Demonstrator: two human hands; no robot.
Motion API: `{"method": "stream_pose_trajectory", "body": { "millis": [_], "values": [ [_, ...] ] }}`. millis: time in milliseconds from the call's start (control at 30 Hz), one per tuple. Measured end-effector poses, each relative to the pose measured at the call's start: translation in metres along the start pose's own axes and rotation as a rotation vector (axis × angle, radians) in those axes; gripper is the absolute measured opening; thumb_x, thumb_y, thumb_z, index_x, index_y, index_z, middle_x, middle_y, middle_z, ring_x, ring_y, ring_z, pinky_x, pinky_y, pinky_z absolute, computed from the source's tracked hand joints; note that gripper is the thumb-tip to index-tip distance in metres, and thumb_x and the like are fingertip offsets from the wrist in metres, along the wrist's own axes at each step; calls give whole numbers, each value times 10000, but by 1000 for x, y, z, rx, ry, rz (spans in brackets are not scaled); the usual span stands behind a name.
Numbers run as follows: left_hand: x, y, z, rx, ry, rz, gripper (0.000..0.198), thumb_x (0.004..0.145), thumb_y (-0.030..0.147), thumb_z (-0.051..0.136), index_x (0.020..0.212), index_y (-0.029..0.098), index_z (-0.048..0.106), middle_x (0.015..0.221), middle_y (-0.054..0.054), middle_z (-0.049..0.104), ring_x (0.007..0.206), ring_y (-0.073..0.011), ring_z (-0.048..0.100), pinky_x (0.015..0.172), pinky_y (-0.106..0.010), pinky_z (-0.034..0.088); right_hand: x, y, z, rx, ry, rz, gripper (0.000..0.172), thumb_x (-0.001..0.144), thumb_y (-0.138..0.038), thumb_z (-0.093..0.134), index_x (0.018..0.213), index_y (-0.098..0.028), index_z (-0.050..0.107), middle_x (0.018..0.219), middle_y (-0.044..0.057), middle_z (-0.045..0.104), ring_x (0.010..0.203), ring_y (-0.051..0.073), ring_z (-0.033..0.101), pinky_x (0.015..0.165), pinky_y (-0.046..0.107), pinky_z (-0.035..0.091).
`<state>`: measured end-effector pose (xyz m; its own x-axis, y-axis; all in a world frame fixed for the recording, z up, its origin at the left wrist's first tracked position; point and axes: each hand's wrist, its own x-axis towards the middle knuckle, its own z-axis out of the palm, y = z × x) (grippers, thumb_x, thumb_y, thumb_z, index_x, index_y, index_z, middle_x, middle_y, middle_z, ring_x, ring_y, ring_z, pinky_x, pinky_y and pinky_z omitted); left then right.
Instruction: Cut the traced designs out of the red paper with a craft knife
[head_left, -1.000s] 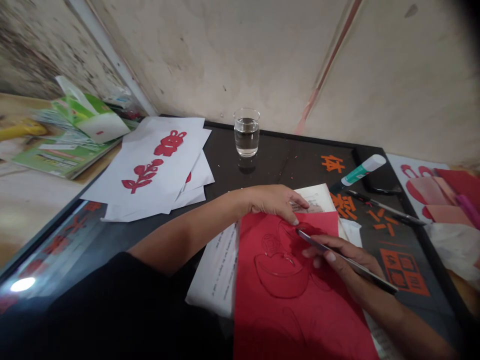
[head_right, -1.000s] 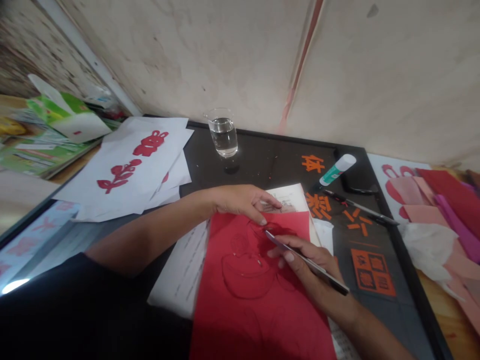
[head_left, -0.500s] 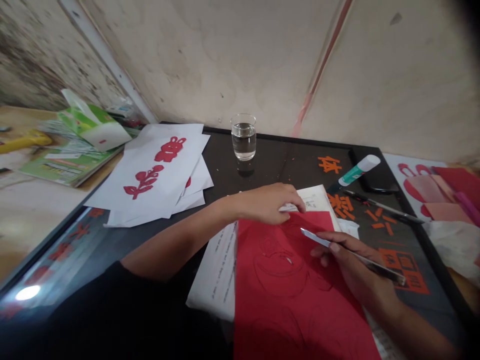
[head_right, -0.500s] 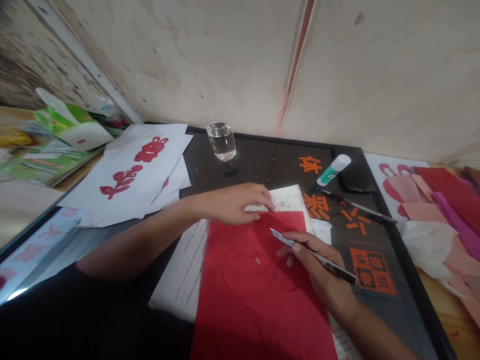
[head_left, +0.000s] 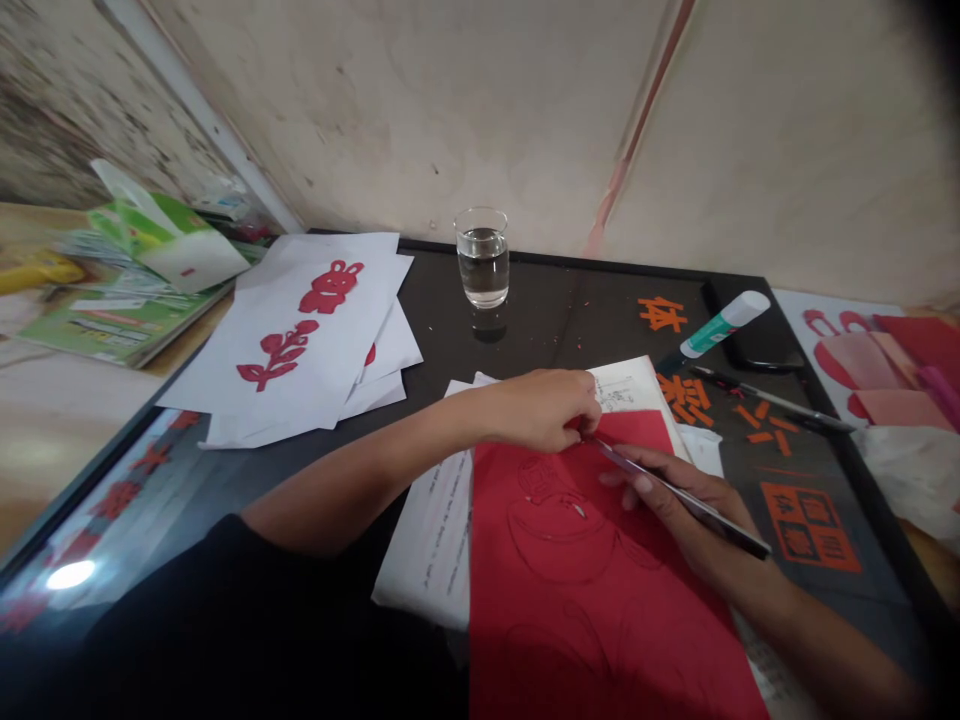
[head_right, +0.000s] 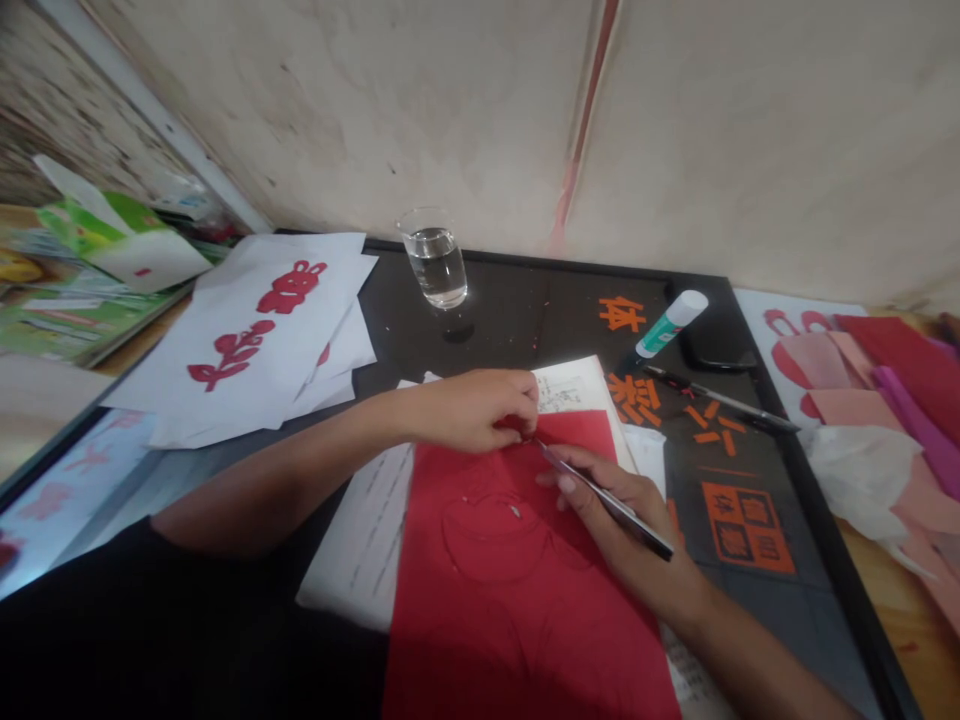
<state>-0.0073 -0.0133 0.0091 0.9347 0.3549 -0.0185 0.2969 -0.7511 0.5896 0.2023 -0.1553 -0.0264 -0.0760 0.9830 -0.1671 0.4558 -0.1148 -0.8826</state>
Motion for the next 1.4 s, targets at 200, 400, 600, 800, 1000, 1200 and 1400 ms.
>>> {"method": "stream_pose_trajectory", "body": {
  "millis": [200, 400, 600, 800, 1000, 1200, 1400],
  "values": [
    [-2, 3, -8, -8, -62, 2, 174, 771, 41, 588, 803, 158, 713, 936, -43, 573, 802, -121, 534, 676, -218, 382, 2, -8, -1, -75, -11, -24, 389, 932, -444, 543, 1271, -275, 635, 880, 32, 739, 846, 211, 702, 753, 330, 574],
    [-2, 0, -6, 43, -65, 12, 184, 765, 66, 622, 834, 179, 749, 976, -46, 572, 825, -134, 541, 694, -234, 385, 5, -12, 1, -78, -63, -96, 423, 940, -437, 544, 1333, -290, 597, 972, 40, 751, 930, 216, 703, 874, 369, 569],
    [-1, -2, -4, 65, -64, 9, 198, 753, 70, 633, 838, 188, 767, 930, -39, 595, 789, -130, 546, 678, -243, 382, 6, -16, 4, -51, -64, -80, 391, 941, -416, 553, 1316, -323, 613, 1092, 46, 743, 939, 226, 709, 917, 413, 572],
    [-1, -3, -7, 57, -71, 8, 179, 727, 60, 638, 803, 173, 754, 933, -42, 612, 774, -128, 554, 671, -239, 385, 5, -15, 4, -64, -50, -89, 366, 940, -404, 557, 1295, -347, 622, 1206, 26, 706, 971, 226, 708, 943, 433, 564],
    [2, -4, -7, 19, -52, 25, 159, 744, 39, 593, 794, 148, 697, 840, -30, 631, 778, -127, 565, 687, -230, 393, 5, -15, 3, -62, -52, -104, 381, 936, -392, 560, 1306, -323, 618, 1193, 35, 712, 994, 233, 701, 963, 430, 558],
    [4, -7, 0, 31, -24, -1, 149, 751, 51, 582, 797, 146, 687, 833, -27, 611, 739, -117, 546, 663, -229, 383, 2, -13, 3, -68, -32, -81, 368, 947, -404, 544, 1290, -303, 634, 1114, 44, 739, 992, 236, 699, 968, 425, 551],
    [5, -9, 2, 2, -8, 3, 175, 742, 45, 576, 803, 151, 702, 844, -28, 617, 762, -121, 565, 684, -228, 402, 2, -12, 4, -86, -71, -144, 365, 941, -410, 548, 1273, -297, 649, 1084, 56, 741, 1034, 251, 686, 1000, 463, 522]
  ]
}}
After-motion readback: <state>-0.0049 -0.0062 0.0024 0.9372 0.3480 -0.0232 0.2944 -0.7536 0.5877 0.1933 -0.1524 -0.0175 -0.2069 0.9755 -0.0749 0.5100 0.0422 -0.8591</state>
